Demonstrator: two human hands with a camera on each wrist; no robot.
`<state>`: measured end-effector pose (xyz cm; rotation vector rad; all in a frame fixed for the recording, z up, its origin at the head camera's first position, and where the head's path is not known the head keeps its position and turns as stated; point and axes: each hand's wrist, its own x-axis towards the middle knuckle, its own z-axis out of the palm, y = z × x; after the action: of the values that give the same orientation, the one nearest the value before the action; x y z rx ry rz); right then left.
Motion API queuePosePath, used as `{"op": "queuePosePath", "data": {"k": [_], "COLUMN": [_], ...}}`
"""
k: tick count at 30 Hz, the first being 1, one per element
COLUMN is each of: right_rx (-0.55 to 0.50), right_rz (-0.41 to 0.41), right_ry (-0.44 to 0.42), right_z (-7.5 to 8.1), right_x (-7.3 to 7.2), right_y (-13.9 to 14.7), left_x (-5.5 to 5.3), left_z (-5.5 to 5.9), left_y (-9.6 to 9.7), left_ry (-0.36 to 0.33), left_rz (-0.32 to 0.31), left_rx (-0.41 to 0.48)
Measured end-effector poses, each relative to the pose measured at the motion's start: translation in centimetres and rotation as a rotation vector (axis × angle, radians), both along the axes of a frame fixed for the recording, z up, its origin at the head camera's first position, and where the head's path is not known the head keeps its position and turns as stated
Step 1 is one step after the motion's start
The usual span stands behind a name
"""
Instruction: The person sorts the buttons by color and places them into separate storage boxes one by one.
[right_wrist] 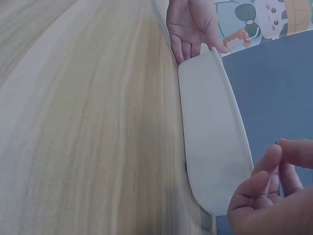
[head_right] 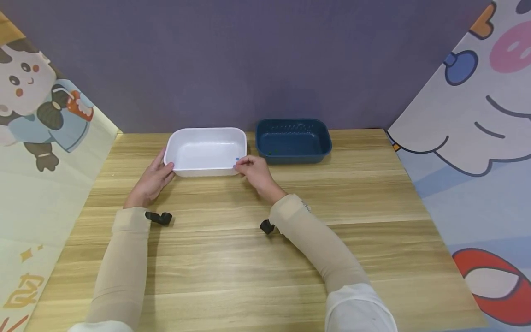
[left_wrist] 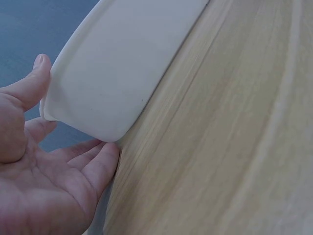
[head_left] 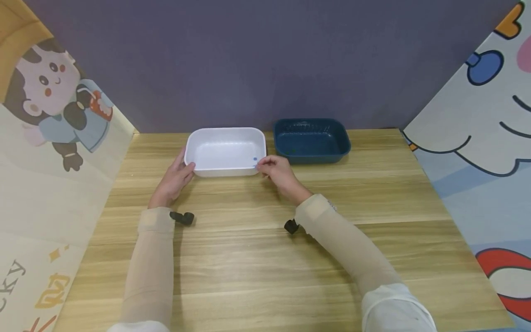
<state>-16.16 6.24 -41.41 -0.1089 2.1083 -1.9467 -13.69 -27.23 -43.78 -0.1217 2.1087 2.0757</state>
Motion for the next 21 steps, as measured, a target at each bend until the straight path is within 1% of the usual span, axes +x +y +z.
{"op": "queuePosePath", "data": {"k": [4, 12, 18, 21], "right_rx": [-0.005, -0.008, -0.03, -0.038], "right_rz": [-0.018, -0.092, -0.107, -0.118], "right_ry": [-0.008, -0.051, -0.047, -0.051], "right_z": [0.0, 0.1, -0.1, -0.3], "right_x": [-0.3, -0.9, -1.1, -1.3], "right_y": [-0.1, -0.5, -0.8, -0.9], "left_x": [-0.1, -0.3, -0.2, -0.3], "left_z": [-0.2, -0.2, -0.2, -0.3], "left_y": [0.0, 0.1, -0.1, -0.1], "left_ry": [0.0, 0.008, 0.011, 0.014], "left_rz": [0.008, -0.002, -0.01, -0.017], "left_rx": [0.002, -0.016, -0.017, -0.004]}}
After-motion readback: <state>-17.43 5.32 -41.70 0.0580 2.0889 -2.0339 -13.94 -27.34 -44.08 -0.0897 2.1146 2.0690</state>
